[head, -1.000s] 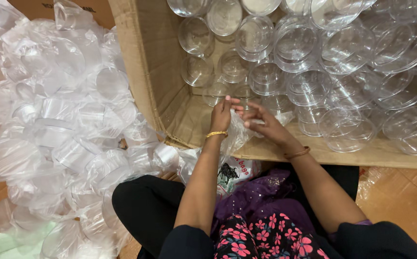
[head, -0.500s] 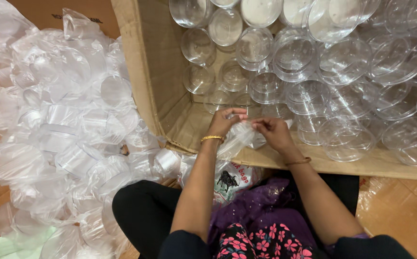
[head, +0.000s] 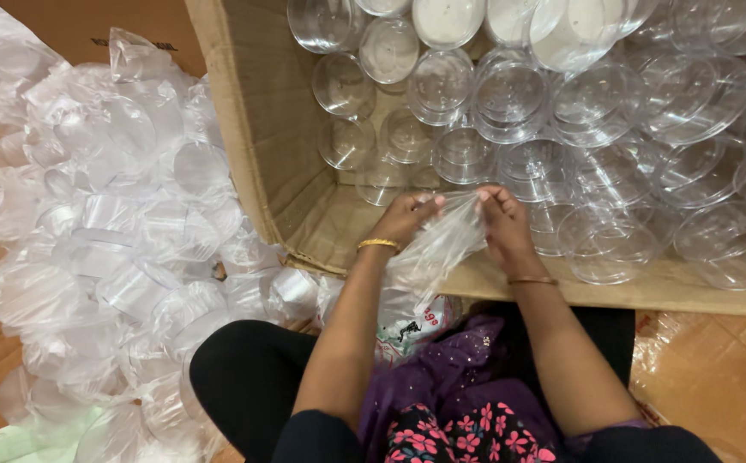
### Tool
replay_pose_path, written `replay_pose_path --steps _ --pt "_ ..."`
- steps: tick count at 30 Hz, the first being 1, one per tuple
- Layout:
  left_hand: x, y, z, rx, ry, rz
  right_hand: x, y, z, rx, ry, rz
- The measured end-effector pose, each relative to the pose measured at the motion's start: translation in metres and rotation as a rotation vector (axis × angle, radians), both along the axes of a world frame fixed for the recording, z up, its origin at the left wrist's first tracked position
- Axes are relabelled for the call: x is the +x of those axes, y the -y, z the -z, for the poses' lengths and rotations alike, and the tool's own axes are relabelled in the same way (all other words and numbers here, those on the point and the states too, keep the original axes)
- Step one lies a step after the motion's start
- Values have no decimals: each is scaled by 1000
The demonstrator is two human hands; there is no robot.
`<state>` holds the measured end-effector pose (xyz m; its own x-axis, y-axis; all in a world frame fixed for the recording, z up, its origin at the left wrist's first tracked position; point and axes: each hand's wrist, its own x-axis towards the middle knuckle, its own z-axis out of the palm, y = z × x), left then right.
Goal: The person sits on the floor in front of a cardboard box filled with clear plastic cups. They take small clear plastic bags, open them, insert plastic cups one at a time into each bag, and set the filled bags aside among a pile of similar bags.
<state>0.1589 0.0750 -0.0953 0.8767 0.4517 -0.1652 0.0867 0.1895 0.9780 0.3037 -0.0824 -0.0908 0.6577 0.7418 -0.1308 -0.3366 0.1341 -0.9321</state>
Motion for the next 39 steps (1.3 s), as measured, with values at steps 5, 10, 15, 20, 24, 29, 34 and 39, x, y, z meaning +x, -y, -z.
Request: replay_pose_path --steps 5,10,15,20,24,29,34,39 --pt "-34 -12 -25 -364 148 -128 6 9 -3 -69 -268 -376" --pt "-44 -19 -47 -103 34 -39 14 19 -18 449 -474 -135" --pt "-21 -8 -43 48 20 182 49 72 -36 435 -350 -183" --pt "9 2 -54 336 99 206 88 109 -78 21 456 -349" --pt "61 -5 -75 731 173 -219 112 58 -123 -182 942 -22" --pt "119 -27 -82 955 -48 -593 103 -12 -142 -279 1541 349" --pt "120 -36 -69 722 29 -564 77 -20 -150 -213 1421 408" --pt "66 -29 -48 321 311 -384 21 -6 -118 -164 1167 446"
